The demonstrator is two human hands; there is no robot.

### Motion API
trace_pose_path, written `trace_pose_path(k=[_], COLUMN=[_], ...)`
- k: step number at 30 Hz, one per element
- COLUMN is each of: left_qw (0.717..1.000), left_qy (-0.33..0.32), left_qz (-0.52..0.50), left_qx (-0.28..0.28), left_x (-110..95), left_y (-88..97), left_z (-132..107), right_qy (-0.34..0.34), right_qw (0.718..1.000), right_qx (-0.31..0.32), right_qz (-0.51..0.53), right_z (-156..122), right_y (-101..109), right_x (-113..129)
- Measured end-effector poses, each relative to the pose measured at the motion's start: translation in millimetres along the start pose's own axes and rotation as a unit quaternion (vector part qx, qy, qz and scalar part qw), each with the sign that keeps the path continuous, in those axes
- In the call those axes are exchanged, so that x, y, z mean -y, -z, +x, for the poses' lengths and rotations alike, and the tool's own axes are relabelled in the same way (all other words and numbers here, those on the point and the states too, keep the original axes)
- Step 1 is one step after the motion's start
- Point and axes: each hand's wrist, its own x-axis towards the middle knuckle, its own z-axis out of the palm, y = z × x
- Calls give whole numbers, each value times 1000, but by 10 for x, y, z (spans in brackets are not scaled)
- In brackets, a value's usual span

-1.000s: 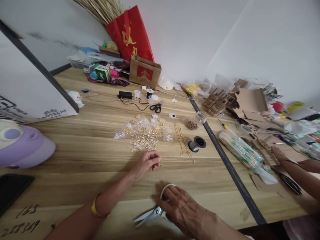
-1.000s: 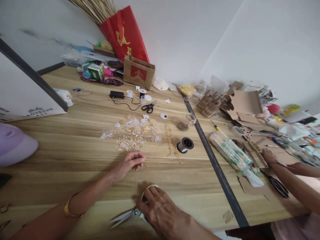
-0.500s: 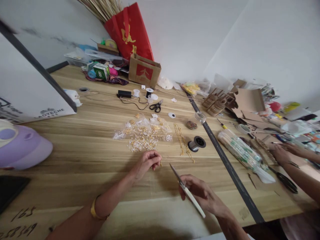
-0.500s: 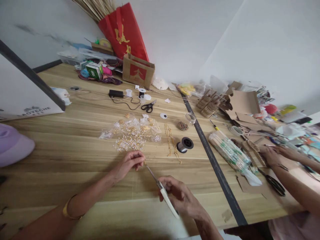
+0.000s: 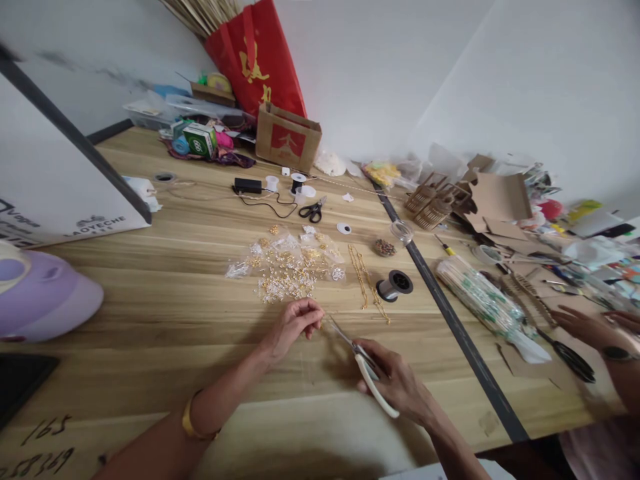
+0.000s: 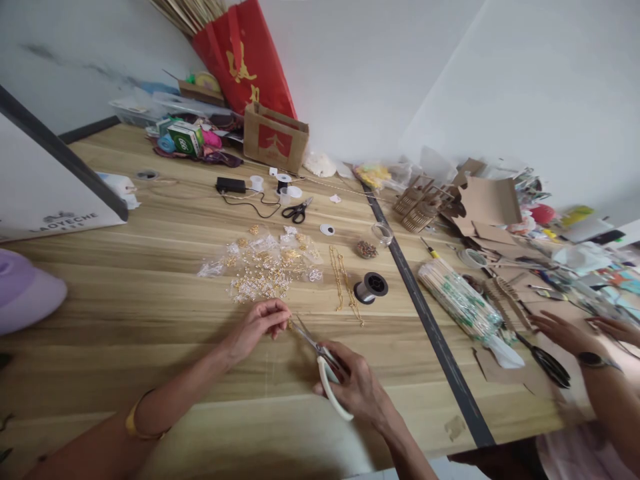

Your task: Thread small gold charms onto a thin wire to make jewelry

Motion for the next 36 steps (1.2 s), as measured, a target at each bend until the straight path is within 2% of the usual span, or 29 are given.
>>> trace_pose_path(k=[4,7,13,22,36], left_qw=[1000,1000,1000,1000,999], left_qy=[2,5,8,8,21], left_qz=[3,2,-6,-1,16], left_qx=[2,6,19,29,38], left_x=[-2,-17,-1,-13,12], left_y=[4,-3,0,9,20], left_z=[-4,-11,-4,10,22], right_qy=[32,61,100,133,126], right_qw=[998,995,993,988,988], right_qx=[-48,-58,-55,-35,-18], right_qz=[-34,-46,-42,-78,-84], right_z=[91,155,267,297,267], right_y=[-57,-95,-161,-108,-81], right_x=[37,63,97,101,62])
